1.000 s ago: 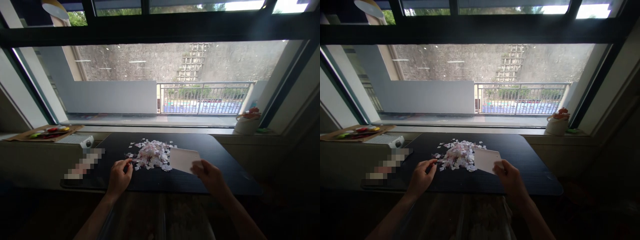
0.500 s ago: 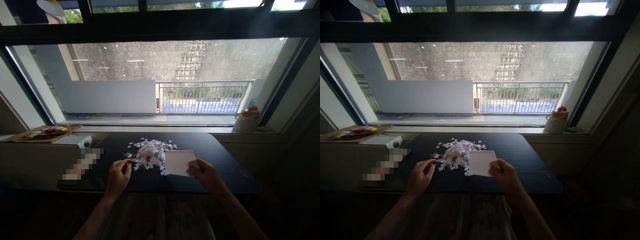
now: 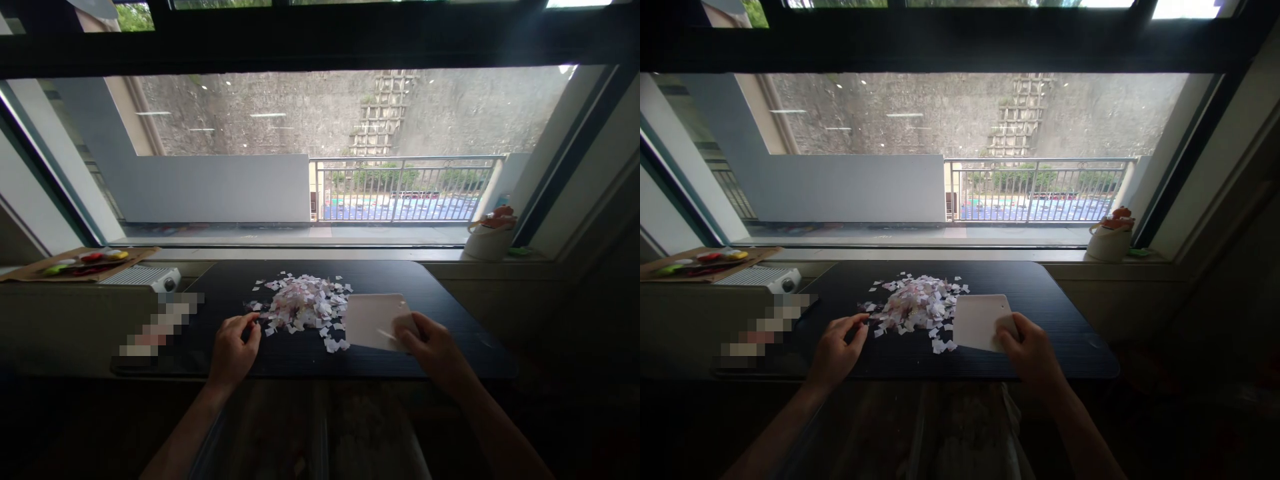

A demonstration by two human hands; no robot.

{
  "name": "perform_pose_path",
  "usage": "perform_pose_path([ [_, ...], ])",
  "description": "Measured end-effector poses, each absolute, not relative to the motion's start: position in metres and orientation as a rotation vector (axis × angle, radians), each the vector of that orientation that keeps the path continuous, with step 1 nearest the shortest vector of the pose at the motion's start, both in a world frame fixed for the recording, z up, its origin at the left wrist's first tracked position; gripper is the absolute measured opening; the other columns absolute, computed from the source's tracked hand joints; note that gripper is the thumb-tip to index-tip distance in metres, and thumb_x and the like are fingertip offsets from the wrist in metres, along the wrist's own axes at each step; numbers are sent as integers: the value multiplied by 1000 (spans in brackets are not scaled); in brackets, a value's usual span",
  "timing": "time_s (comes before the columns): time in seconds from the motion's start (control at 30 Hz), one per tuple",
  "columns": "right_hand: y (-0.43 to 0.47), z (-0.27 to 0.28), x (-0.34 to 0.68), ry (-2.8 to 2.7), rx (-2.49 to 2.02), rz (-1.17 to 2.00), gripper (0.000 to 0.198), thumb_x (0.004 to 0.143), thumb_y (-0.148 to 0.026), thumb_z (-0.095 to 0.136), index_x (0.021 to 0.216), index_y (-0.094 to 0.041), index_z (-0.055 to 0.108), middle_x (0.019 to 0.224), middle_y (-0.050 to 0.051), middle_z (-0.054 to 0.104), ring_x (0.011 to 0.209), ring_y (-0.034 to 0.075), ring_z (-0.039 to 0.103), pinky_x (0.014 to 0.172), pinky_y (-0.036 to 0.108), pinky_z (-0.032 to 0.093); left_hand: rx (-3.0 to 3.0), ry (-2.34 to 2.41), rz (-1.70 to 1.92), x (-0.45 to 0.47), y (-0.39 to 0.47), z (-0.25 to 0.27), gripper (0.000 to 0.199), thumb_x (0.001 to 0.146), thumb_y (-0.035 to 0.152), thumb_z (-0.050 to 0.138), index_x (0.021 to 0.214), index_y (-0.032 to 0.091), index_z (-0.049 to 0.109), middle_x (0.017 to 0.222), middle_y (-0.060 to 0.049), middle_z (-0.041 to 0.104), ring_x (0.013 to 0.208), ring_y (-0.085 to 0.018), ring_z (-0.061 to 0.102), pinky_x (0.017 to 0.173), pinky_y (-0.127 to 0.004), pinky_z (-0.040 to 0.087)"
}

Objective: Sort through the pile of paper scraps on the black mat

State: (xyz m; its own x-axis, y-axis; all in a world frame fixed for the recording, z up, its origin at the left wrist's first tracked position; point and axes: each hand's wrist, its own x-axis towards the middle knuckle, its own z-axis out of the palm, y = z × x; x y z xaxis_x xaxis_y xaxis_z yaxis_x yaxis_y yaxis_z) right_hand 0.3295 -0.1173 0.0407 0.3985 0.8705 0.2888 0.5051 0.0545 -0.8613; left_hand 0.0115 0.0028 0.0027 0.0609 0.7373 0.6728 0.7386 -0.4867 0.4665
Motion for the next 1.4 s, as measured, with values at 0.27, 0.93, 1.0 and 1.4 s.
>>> perform_pose_path([
  [0.27,-121,37,340,-1211,-1656,358,21,73,-38,54,72,-18,61,60,-1,56,54,14,49,48,25,37,-2296,-1608,-1418,12,2,4,32,77,37,45,88,18,69,76,-6,68,81,-23,61,81,-37,50],
  [0.93,-112,29,340,-1084,-1567,481,22,70,-38,57,74,-17,63,60,0,59,53,15,53,44,25,43,-2795,-1208,-1011,51,-12,42,19,77,29,53,82,25,71,84,-3,70,88,-22,60,95,-45,37],
  [1.0,-109,25,345,-1033,-1577,475,22,69,-39,59,74,-17,63,62,1,61,55,16,56,46,26,47,-2995,-1057,-864,75,-19,49,19,77,24,55,84,25,72,83,-3,71,91,-22,59,98,-44,36],
  [1.4,-108,9,348,-1034,-1606,391,21,76,-38,53,72,-18,60,62,0,59,60,18,56,54,27,43,-3243,-1046,-413,123,-21,55,20,76,19,52,77,22,72,75,-4,68,77,-19,58,86,-37,40],
])
